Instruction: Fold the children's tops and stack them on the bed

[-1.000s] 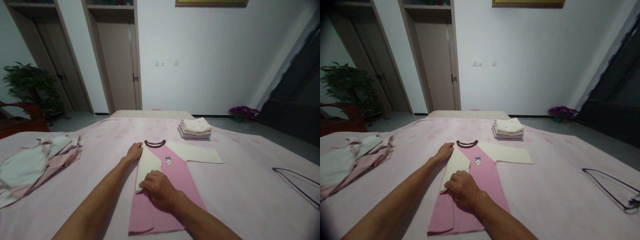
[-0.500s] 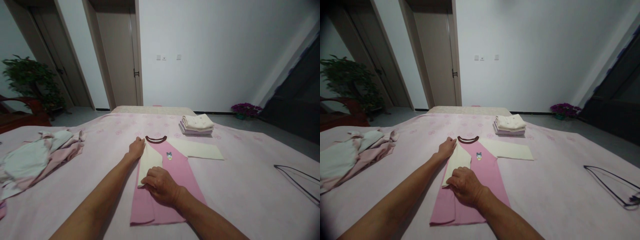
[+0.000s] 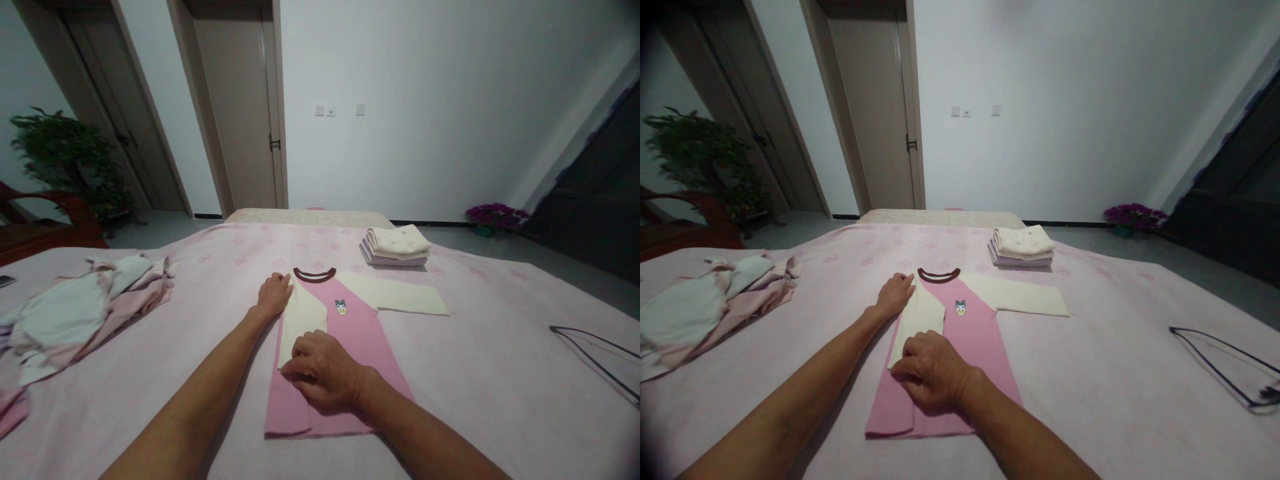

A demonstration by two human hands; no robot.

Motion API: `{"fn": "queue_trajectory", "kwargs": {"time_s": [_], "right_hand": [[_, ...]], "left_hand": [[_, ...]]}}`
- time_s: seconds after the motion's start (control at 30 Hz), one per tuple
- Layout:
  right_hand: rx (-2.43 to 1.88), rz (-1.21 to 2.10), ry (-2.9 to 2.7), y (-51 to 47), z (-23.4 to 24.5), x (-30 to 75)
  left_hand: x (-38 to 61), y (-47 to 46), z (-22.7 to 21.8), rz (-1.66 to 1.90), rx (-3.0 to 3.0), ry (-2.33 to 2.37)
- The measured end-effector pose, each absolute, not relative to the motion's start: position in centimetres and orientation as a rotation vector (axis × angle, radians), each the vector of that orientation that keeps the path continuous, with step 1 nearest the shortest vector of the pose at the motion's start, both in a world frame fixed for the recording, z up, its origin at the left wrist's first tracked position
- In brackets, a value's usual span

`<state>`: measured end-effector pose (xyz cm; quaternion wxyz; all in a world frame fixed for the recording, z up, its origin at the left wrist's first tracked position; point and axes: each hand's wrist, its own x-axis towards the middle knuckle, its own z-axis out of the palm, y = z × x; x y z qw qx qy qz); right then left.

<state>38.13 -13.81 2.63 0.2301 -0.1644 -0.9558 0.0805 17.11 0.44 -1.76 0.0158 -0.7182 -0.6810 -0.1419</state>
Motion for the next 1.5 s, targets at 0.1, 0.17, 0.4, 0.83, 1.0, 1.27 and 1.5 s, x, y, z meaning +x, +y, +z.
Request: {"fn": "queue_trajectory", "kwargs": {"time_s": [0.1, 0.17, 0.4, 0.83, 1.0, 1.27, 1.5], "right_hand": [[-0.383, 0.279, -2.660, -14.4, 2.6, 38.1], [-0.300, 0.354, -2.692, -14.7, 2.3, 37.9], [-0.091, 0.670, -2.674, -15.2, 1.2, 37.6], [-0.453, 0.329, -2.548, -14.9, 2.5, 37.5], [-0.367, 0.317, -2.600, -14.6, 2.0, 37.7], [-0.917, 0.078, -2.372, -10.4, 2.0, 39.1], [-1.297, 0.210, -2.601, -9.2, 0.6, 40.6]], "left_hand": [[17.0, 0.4, -2.0, -0.459, -2.230, -2.118], [16.9, 0.3, -2.0, -0.474, -2.229, -2.119], [16.8, 0.0, -1.8, -0.558, -2.252, -2.090], [17.1, -1.2, -1.3, -0.753, -2.449, -1.769], [17.0, -0.4, -2.5, -0.629, -2.577, -1.707], [17.0, -0.1, -2.9, -0.448, -2.564, -1.826], [17.1, 0.1, -2.8, -0.352, -2.517, -1.894]]}}
